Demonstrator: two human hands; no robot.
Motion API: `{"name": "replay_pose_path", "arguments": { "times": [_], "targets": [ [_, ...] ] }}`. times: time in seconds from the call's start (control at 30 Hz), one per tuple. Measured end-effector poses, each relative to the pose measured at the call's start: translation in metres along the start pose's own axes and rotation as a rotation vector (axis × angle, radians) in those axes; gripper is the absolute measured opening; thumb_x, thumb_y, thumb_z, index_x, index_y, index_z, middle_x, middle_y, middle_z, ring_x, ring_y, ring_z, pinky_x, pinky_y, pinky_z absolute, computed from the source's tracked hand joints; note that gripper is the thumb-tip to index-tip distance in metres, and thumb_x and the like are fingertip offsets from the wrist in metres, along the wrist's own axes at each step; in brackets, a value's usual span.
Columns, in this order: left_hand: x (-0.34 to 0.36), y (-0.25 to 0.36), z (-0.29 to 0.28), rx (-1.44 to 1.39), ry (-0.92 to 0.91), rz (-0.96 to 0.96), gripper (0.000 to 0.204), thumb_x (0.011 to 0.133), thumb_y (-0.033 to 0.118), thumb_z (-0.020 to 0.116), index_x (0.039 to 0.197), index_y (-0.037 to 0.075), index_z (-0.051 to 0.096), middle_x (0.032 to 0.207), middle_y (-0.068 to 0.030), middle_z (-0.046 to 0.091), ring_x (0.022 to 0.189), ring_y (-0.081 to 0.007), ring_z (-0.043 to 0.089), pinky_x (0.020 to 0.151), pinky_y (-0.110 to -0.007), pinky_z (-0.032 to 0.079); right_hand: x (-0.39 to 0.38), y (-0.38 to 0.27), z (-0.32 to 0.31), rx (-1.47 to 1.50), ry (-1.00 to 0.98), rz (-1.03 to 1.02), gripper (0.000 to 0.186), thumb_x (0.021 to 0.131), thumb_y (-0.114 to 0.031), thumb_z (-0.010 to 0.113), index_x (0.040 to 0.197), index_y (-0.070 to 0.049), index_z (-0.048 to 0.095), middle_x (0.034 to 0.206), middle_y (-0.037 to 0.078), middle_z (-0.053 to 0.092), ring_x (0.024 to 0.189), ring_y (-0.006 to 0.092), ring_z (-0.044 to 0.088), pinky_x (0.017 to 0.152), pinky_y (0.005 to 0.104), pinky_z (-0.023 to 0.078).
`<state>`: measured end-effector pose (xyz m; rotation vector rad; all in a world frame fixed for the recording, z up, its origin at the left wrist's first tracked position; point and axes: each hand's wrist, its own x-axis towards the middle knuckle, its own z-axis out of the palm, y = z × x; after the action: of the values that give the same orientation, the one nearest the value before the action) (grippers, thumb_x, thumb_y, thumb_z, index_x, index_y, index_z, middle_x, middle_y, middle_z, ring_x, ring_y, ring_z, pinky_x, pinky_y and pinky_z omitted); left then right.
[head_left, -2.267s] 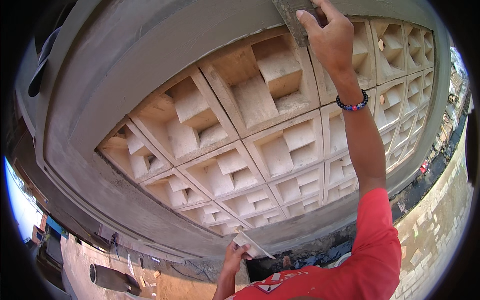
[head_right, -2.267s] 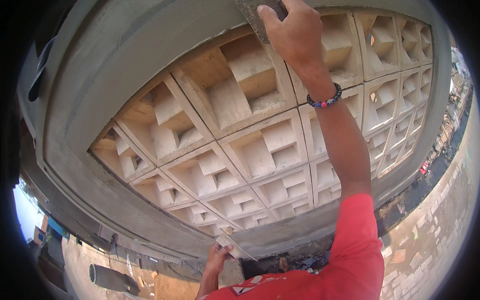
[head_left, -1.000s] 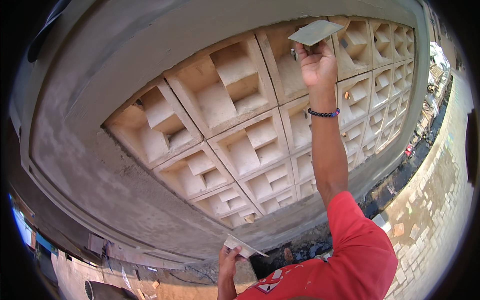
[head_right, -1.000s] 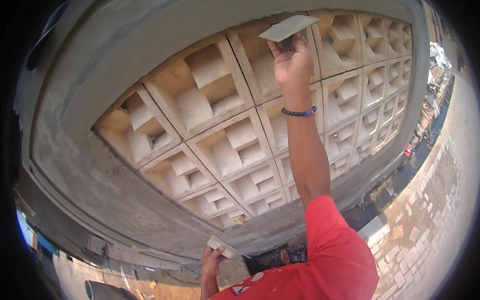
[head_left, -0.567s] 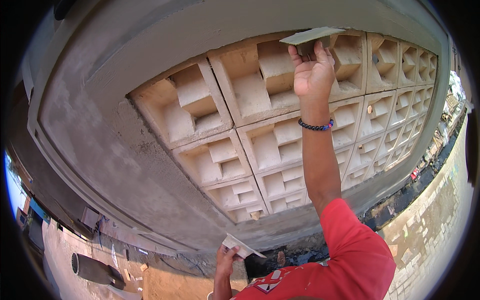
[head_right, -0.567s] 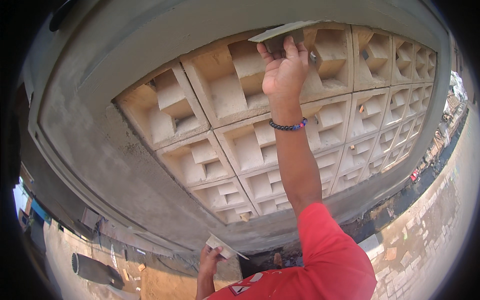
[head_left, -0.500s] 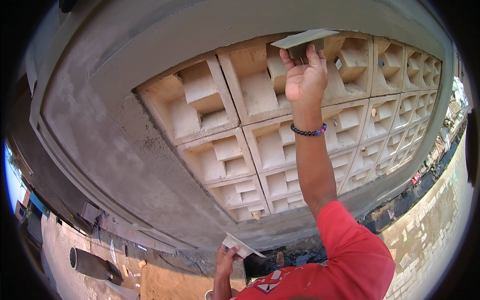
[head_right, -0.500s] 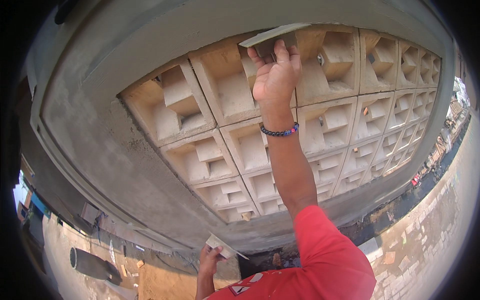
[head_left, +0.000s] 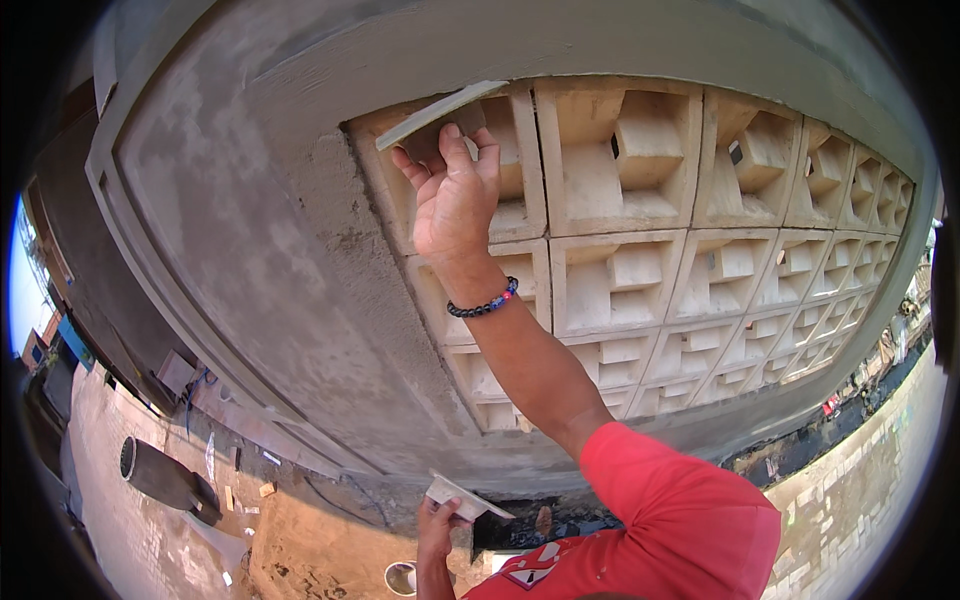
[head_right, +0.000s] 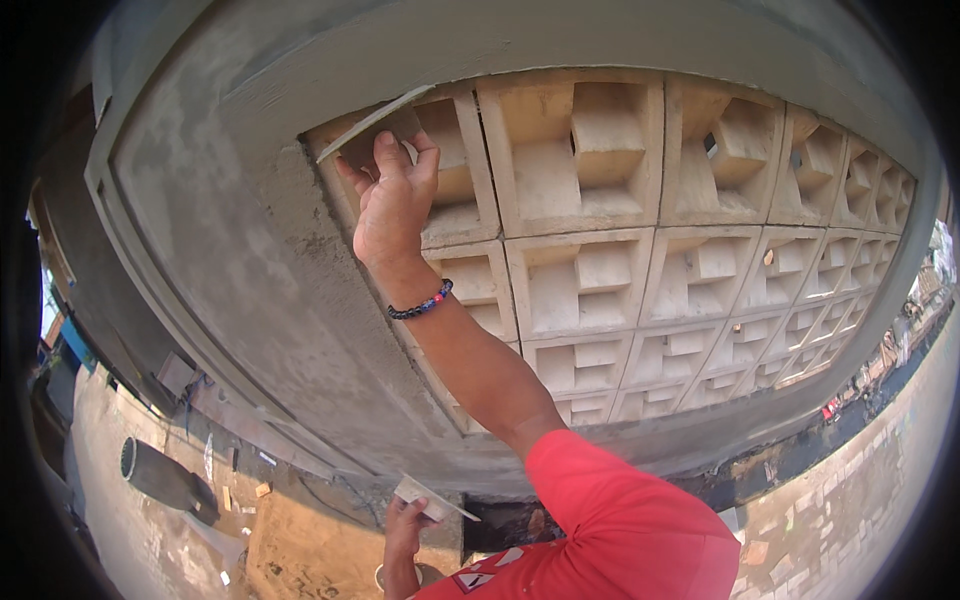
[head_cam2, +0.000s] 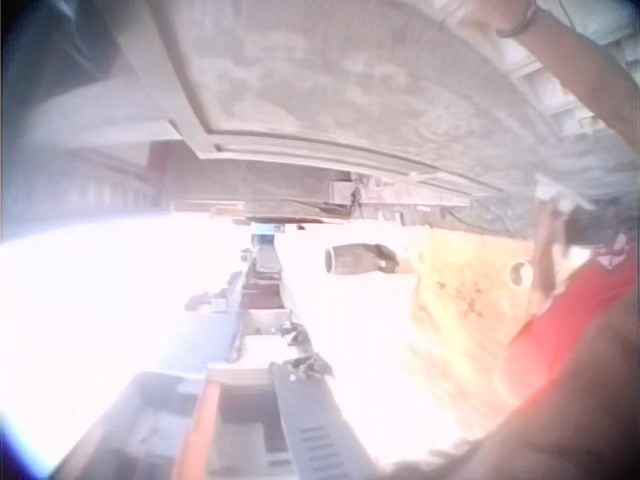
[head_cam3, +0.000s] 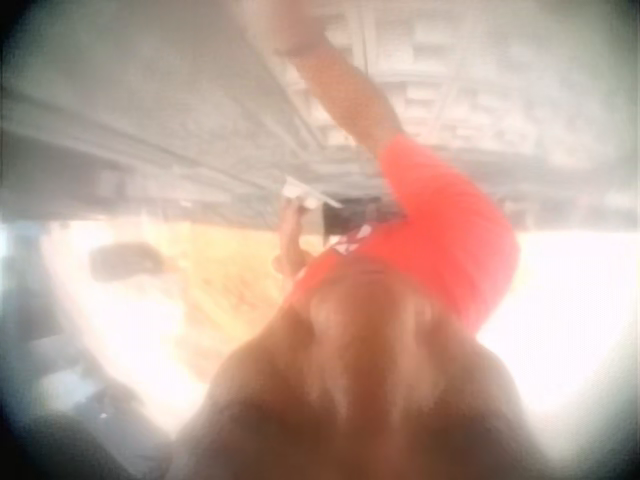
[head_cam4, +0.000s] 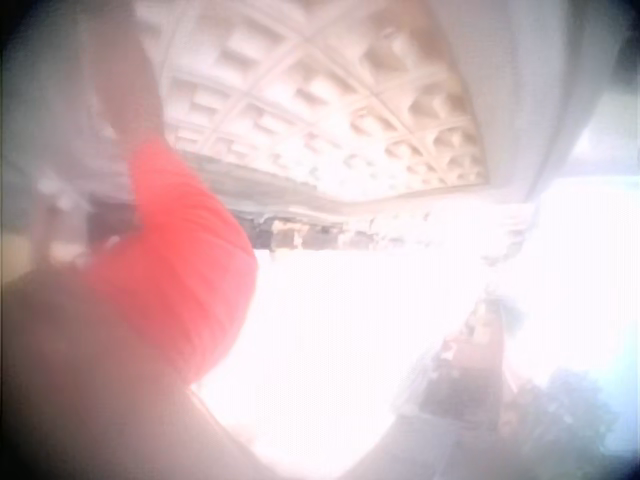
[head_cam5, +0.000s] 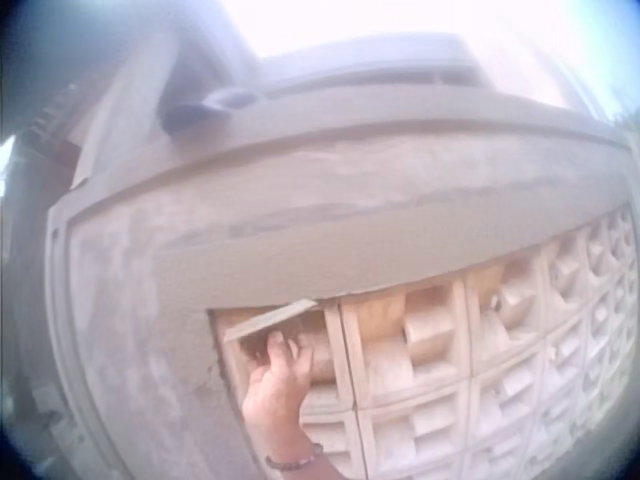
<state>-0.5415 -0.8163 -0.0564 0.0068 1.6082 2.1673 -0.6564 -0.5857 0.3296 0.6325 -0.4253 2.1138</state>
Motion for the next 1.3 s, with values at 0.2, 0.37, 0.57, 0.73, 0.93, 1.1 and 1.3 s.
{"name": "replay_pose_path", "arguments": {
  "times": [0.2, 0.37, 0.57, 0.73, 0.93, 1.1, 1.3],
  "targets": [
    [0.005, 0.001, -0.007, -0.012, -0.026, -0.001, 0.032, 0.082, 0.008, 0.062, 0.112, -0.002, 0.054, 0.085, -0.0133, 0.067, 0.061, -0.0224, 0.066, 0.045, -0.028, 0.053, -0.029, -0.045, -0.029, -0.037, -0.220, 0.216, 0.032, 0.096, -0.015, 0.051, 0.126, -0.004, 0.045, 0.113, 0.009, 0.060, 0.103, 0.0201, 0.060, 0.086, 0.0367, 0.054],
    [0.020, -0.001, -0.003, -0.001, -0.095, -0.045, 0.035, 0.083, 0.009, 0.063, 0.114, -0.003, 0.053, 0.085, -0.0142, 0.067, 0.061, -0.0224, 0.066, 0.045, -0.028, 0.053, -0.005, -0.134, -0.047, -0.109, -0.335, 0.146, 0.032, 0.097, -0.014, 0.048, 0.126, -0.002, 0.049, 0.123, 0.009, 0.058, 0.114, 0.0224, 0.057, 0.094, 0.0374, 0.051],
    [0.032, 0.011, 0.009, 0.009, -0.155, -0.041, 0.035, 0.084, 0.007, 0.063, 0.116, -0.003, 0.052, 0.087, -0.0150, 0.066, 0.060, -0.0225, 0.065, 0.045, -0.027, 0.053, 0.050, -0.204, -0.018, -0.899, -0.233, -0.391, 0.041, 0.088, -0.012, 0.061, 0.126, 0.000, 0.051, 0.102, 0.008, 0.066, 0.085, 0.0173, 0.066, 0.073, 0.0329, 0.053],
    [0.042, 0.008, 0.012, 0.004, -0.197, -0.045, 0.035, 0.084, 0.007, 0.063, 0.115, -0.003, 0.052, 0.087, -0.0139, 0.066, 0.061, -0.0226, 0.065, 0.045, -0.026, 0.052, 0.091, -0.217, 0.009, -1.650, -0.002, -0.866, 0.040, 0.082, -0.014, 0.064, 0.118, 0.003, 0.057, 0.103, 0.016, 0.066, 0.083, 0.0266, 0.067, 0.073, 0.0373, 0.053],
    [0.050, 0.006, 0.018, 0.049, -0.257, -0.059, 0.037, 0.083, 0.010, 0.063, 0.115, -0.003, 0.052, 0.089, -0.0136, 0.066, 0.063, -0.0220, 0.066, 0.046, -0.027, 0.052, 0.069, -0.101, 0.017, -1.841, -0.318, -1.071, 0.038, 0.078, -0.010, 0.063, 0.114, 0.001, 0.056, 0.100, 0.019, 0.061, 0.093, 0.0351, 0.060, 0.081, 0.0425, 0.051],
    [0.047, 0.013, 0.021, 0.103, -0.231, -0.036, 0.039, 0.082, 0.011, 0.063, 0.117, -0.002, 0.051, 0.092, -0.0140, 0.066, 0.066, -0.0218, 0.066, 0.046, -0.028, 0.052, 0.031, -0.074, 0.010, -1.710, -0.643, -0.997, 0.036, 0.078, -0.008, 0.063, 0.113, 0.000, 0.057, 0.095, 0.017, 0.060, 0.091, 0.0340, 0.059, 0.078, 0.0428, 0.050],
    [0.041, 0.012, 0.004, 0.010, -0.152, -0.022, 0.037, 0.082, 0.009, 0.065, 0.114, -0.004, 0.052, 0.089, -0.0146, 0.065, 0.061, -0.0220, 0.066, 0.046, -0.026, 0.053, 0.073, -0.233, -0.005, -1.656, 0.146, -1.161, 0.036, 0.081, -0.011, 0.064, 0.115, 0.002, 0.059, 0.083, 0.010, 0.067, 0.069, 0.0159, 0.064, 0.064, 0.0305, 0.051]
  ]
}}
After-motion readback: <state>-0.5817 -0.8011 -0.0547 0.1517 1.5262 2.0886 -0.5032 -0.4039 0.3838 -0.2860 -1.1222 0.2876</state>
